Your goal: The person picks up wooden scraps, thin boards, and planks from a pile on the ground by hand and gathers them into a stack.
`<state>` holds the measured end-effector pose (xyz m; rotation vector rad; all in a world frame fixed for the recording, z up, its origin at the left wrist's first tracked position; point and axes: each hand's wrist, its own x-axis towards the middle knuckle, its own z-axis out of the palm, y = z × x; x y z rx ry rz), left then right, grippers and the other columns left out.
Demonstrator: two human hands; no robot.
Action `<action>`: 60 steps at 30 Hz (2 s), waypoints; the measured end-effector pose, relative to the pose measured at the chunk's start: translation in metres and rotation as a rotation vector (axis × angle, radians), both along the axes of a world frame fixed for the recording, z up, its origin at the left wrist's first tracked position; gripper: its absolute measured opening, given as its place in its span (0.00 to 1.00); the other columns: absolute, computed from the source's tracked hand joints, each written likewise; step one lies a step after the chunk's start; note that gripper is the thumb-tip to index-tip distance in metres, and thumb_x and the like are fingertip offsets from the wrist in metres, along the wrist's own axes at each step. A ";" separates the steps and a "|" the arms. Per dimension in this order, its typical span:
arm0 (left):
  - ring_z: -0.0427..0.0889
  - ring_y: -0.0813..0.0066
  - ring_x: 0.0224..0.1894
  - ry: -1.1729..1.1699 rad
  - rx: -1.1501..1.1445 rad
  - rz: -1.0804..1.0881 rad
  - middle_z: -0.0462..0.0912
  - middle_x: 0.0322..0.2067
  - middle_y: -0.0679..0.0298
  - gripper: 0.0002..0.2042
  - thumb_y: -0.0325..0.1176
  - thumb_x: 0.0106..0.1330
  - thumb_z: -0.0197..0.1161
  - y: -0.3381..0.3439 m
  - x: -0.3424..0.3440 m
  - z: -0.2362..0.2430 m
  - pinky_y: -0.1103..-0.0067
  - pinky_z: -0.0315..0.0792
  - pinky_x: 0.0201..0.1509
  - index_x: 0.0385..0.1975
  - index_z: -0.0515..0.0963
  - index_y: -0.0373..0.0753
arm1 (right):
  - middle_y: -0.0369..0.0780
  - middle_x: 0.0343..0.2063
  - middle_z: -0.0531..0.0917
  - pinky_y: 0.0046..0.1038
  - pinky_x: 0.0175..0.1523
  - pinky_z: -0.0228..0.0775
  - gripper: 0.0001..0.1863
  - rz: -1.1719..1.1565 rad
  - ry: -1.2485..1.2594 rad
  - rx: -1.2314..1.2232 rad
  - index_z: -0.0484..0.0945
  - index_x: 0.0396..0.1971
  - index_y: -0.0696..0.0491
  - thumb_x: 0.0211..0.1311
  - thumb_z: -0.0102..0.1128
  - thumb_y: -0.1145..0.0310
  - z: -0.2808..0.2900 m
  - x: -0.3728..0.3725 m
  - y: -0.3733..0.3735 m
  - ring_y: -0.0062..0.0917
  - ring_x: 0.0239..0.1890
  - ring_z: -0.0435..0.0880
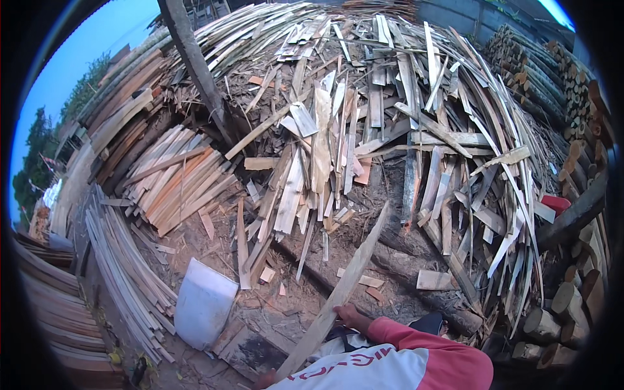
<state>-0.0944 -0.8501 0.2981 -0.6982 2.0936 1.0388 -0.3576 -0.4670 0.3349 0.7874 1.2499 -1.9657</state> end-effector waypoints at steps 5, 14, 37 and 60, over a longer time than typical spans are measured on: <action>0.77 0.62 0.43 -0.196 -0.110 0.262 0.78 0.39 0.55 0.19 0.45 0.65 0.52 0.065 -0.075 -0.001 0.70 0.68 0.50 0.47 0.73 0.35 | 0.49 0.39 0.79 0.47 0.43 0.78 0.19 0.145 -0.130 0.224 0.69 0.48 0.64 0.57 0.55 0.72 -0.038 -0.022 -0.006 0.43 0.38 0.81; 0.57 0.61 0.64 0.935 1.150 -0.037 0.50 0.64 0.53 0.32 0.51 0.68 0.46 0.329 -0.486 0.290 0.65 0.56 0.63 0.65 0.50 0.36 | 0.50 0.49 0.75 0.27 0.54 0.64 0.37 -0.387 1.272 0.502 0.52 0.62 0.61 0.60 0.58 0.58 0.381 -0.271 0.176 0.30 0.51 0.74; 0.80 0.66 0.30 -0.197 0.180 -1.594 0.80 0.25 0.52 0.13 0.39 0.58 0.59 0.378 -0.288 -0.018 0.72 0.73 0.38 0.33 0.78 0.33 | 0.59 0.53 0.61 0.49 0.55 0.61 0.53 -0.289 -0.699 1.170 0.44 0.65 0.51 0.44 0.69 0.52 0.031 0.239 0.253 0.52 0.53 0.63; 0.78 0.81 0.30 -0.516 0.377 -1.211 0.82 0.30 0.66 0.15 0.40 0.65 0.58 0.715 -0.281 -0.113 0.81 0.71 0.35 0.37 0.79 0.32 | 0.50 0.45 0.72 0.38 0.58 0.59 0.29 -0.716 -0.248 1.200 0.68 0.51 0.62 0.50 0.64 0.64 -0.029 0.236 0.360 0.45 0.53 0.67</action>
